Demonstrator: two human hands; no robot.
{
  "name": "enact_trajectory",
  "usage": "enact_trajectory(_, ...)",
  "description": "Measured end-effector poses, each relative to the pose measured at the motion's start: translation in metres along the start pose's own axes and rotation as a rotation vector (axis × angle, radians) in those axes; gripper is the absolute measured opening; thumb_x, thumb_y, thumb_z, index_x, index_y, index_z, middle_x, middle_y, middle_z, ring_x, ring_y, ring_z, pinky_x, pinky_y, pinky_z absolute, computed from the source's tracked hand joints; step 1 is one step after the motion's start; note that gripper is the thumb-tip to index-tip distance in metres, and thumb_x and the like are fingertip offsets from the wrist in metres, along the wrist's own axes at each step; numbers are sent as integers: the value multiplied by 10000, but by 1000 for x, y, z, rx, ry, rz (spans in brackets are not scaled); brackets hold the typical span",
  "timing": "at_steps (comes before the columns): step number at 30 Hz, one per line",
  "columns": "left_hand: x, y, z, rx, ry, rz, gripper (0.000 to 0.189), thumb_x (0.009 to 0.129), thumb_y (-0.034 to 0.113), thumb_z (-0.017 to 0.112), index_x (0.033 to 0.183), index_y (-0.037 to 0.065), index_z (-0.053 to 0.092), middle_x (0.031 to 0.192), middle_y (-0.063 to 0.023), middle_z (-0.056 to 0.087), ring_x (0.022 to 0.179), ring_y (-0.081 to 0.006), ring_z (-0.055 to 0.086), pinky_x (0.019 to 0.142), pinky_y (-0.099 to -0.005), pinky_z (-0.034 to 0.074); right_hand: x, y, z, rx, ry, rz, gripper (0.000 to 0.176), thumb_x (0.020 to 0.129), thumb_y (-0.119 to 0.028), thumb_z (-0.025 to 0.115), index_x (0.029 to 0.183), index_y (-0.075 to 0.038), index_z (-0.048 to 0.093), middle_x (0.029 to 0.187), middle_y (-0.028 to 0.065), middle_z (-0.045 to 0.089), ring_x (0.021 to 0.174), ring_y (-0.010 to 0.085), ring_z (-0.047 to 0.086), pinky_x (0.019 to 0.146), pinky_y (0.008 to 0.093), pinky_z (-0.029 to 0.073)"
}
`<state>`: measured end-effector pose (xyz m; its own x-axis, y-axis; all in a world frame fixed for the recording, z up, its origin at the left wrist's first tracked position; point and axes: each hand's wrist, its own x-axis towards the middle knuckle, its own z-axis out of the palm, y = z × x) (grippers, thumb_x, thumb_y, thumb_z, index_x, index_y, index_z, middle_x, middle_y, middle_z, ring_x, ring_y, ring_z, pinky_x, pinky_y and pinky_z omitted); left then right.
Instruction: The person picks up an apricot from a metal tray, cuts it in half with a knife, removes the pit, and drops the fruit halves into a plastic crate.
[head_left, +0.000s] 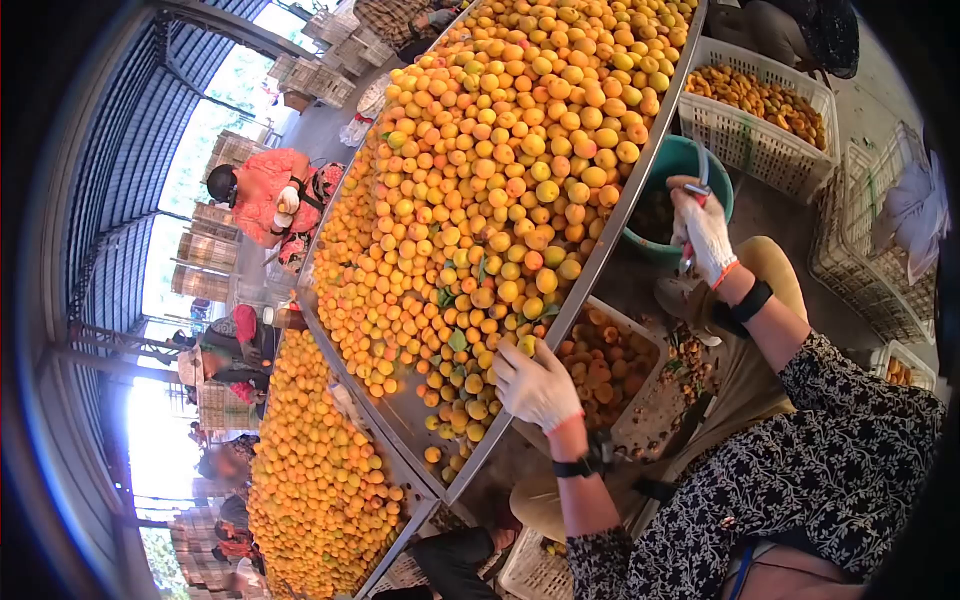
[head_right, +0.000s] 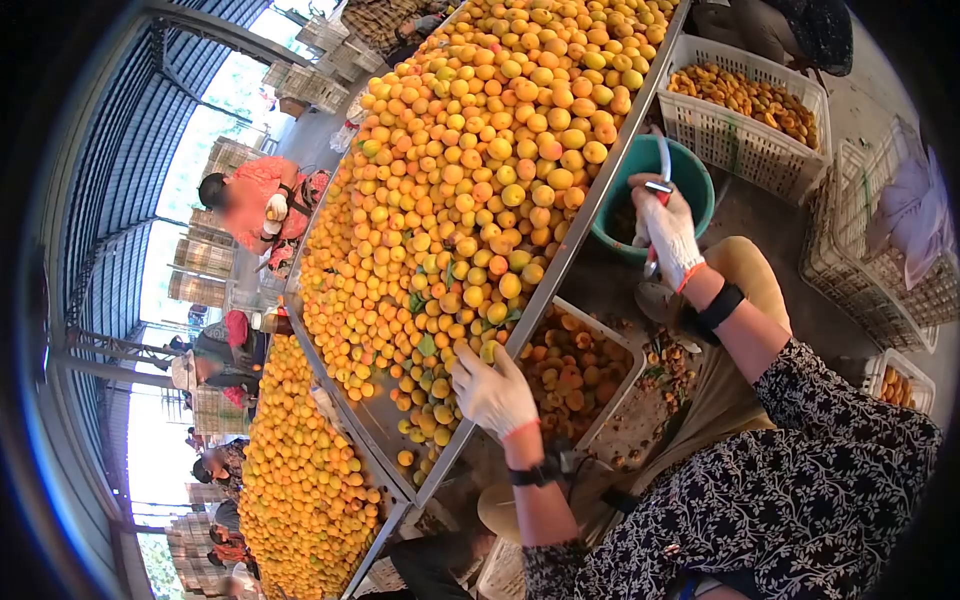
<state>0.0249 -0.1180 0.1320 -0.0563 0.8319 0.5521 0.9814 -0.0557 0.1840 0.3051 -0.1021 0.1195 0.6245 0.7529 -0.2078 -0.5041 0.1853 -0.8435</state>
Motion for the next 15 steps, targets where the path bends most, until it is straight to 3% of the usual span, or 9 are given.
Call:
enact_trajectory(2, 16, -18, 26, 95, -377, -51, 310, 852, 277, 665, 1046, 51, 580, 1021, -172, 620, 842, -369, 630, 721, -404, 511, -19, -2, 10, -133, -55, 123, 180, 920, -191, 558, 1039, -68, 502, 619, -25, 448, 417, 71, 394, 360, 240, 330)
enact_trajectory(5, 29, -43, 39, -254, -520, -108, 409, 826, 274, 706, 1125, 27, 573, 1076, -184, 621, 909, -328, 632, 752, -367, 512, -59, -7, 23, -303, -222, 238, 210, 914, -203, 547, 1052, -77, 453, 613, -7, 466, 411, 89, 443, 353, 239, 361)
enact_trajectory(7, 26, -48, 23, -489, -496, -160, 411, 864, 226, 688, 1188, 9, 558, 1115, -181, 616, 959, -303, 631, 773, -351, 520, -90, -14, 18, -388, -481, 356, 225, 953, -288, 476, 1018, -77, 437, 617, 1, 480, 430, 103, 496, 343, 232, 399)
enact_trajectory(8, 23, -37, 3, -1088, -475, -394, 376, 904, 195, 640, 1211, 1, 540, 1128, -174, 612, 974, -297, 631, 797, -355, 530, -100, -3, 12, -371, -629, 323, 270, 985, -346, 448, 1013, -79, 431, 620, 2, 484, 430, 105, 508, 325, 241, 391)
enact_trajectory(9, 18, -29, -10, -1685, -417, -633, 342, 944, 164, 592, 1233, -6, 522, 1142, -167, 609, 989, -292, 630, 820, -359, 541, -112, 13, 5, -387, -718, 304, 295, 1014, -366, 407, 1013, -75, 455, 642, -4, 478, 505, 102, 522, 422, 232, 437)
enact_trajectory(10, 11, -27, -16, -1683, -420, -629, 342, 944, 164, 592, 1233, -6, 522, 1142, -167, 609, 989, -292, 630, 820, -359, 541, -125, 24, 4, -448, -789, 124, 301, 1023, -364, 391, 1013, -74, 471, 660, -7, 482, 555, 111, 523, 487, 237, 448)
enact_trajectory(11, 2, -26, -21, -2011, -450, -749, 332, 969, 151, 546, 1254, -12, 495, 1164, -165, 592, 1023, -294, 617, 848, -365, 544, -137, 33, 1, -506, -856, -60, 311, 1032, -363, 376, 1012, -72, 487, 678, -9, 486, 605, 120, 524, 552, 242, 459)
enact_trajectory(12, -4, -22, -30, -2340, -474, -867, 323, 993, 138, 500, 1275, -18, 468, 1186, -162, 575, 1056, -296, 605, 875, -371, 548, -152, 19, 6, -498, -886, -67, 302, 1034, -344, 379, 1019, -68, 501, 693, -6, 488, 640, 127, 514, 590, 258, 453)
enact_trajectory(15, -29, -4, -64, -2342, -411, -857, 362, 994, 147, 495, 1317, -3, 426, 1236, -169, 540, 1127, -281, 565, 930, -377, 535, -180, -7, 9, -584, -931, -78, 318, 1025, -347, 405, 1030, -46, 508, 676, 61, 516, 624, 206, 545, 583, 332, 449)
